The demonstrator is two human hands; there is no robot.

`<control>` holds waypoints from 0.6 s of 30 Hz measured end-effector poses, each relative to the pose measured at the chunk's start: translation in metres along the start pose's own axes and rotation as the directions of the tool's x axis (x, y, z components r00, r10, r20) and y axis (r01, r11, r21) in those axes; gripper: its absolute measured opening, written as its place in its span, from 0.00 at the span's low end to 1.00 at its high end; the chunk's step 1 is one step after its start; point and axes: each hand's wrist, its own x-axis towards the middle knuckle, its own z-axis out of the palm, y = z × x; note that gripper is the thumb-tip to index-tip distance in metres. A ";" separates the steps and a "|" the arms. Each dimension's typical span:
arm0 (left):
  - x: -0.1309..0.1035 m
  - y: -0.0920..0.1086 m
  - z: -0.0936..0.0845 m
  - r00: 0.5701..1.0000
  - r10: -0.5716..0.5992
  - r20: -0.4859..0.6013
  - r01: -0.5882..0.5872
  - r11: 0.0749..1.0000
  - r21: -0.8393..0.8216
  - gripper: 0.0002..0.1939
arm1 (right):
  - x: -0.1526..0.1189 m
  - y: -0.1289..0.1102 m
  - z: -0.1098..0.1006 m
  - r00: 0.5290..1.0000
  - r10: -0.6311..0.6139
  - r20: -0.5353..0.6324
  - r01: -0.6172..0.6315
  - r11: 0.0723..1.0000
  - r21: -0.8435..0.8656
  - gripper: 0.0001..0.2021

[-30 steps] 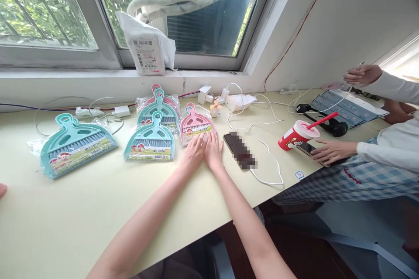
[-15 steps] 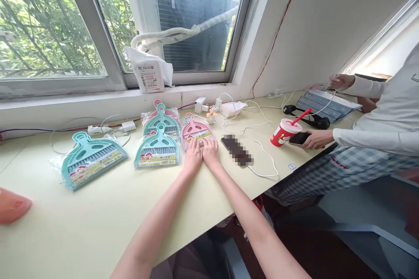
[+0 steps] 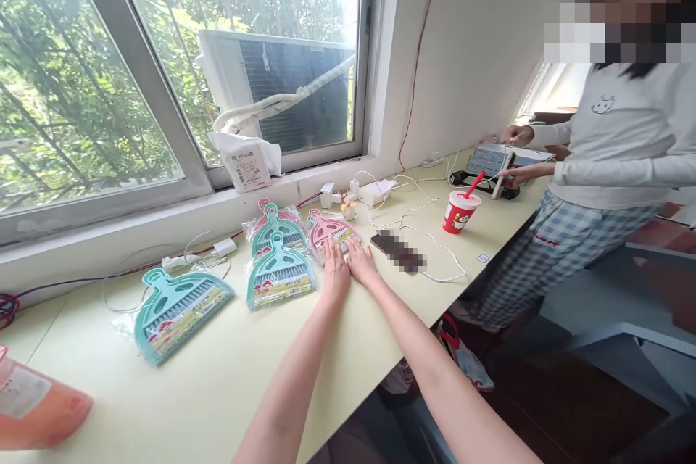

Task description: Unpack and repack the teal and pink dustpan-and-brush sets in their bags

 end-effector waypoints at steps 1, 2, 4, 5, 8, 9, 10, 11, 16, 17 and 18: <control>-0.001 0.002 -0.004 0.995 0.099 -0.028 -0.099 0.995 -0.020 0.31 | -0.002 -0.001 -0.002 1.000 -0.013 -0.027 0.013 1.000 0.002 0.28; -0.002 0.004 -0.007 0.977 0.210 -0.045 -0.212 0.976 -0.039 0.32 | -0.005 -0.002 -0.003 0.997 -0.036 -0.061 0.036 0.999 0.004 0.27; -0.005 0.007 -0.011 0.913 0.401 -0.070 -0.405 0.912 -0.064 0.32 | -0.013 -0.005 -0.007 0.987 -0.097 -0.130 0.099 0.995 0.006 0.26; -0.007 0.007 -0.012 0.887 0.452 -0.095 -0.459 0.886 -0.066 0.32 | -0.017 -0.007 -0.008 0.978 -0.128 -0.167 0.132 0.991 0.008 0.25; -0.012 0.002 -0.011 0.869 0.440 -0.225 -0.462 0.885 -0.055 0.31 | -0.032 -0.014 -0.009 0.941 -0.157 -0.301 0.178 0.983 0.045 0.24; -0.012 0.000 -0.011 0.872 0.410 -0.267 -0.439 0.897 -0.057 0.32 | -0.038 -0.016 -0.010 0.922 -0.155 -0.354 0.192 0.979 0.071 0.23; -0.012 -0.002 -0.011 0.874 0.382 -0.299 -0.418 0.906 -0.063 0.33 | -0.045 -0.018 -0.010 0.902 -0.152 -0.405 0.208 0.973 0.100 0.23; -0.012 -0.003 -0.011 0.874 0.363 -0.322 -0.404 0.912 -0.070 0.34 | -0.052 -0.021 -0.012 0.880 -0.151 -0.449 0.232 0.964 0.130 0.23; -0.017 0.000 -0.026 0.865 0.354 -0.357 -0.409 0.908 -0.090 0.37 | -0.121 -0.043 -0.030 0.753 0.004 -0.658 0.298 0.889 0.347 0.22; -0.024 0.001 -0.032 0.873 0.352 -0.338 -0.404 0.910 -0.096 0.37 | -0.142 -0.050 -0.033 0.748 0.067 -0.660 0.299 0.854 0.426 0.21; -0.033 0.000 -0.039 0.884 0.348 -0.313 -0.396 0.912 -0.104 0.37 | -0.165 -0.057 -0.034 0.763 0.128 -0.633 0.291 0.807 0.514 0.21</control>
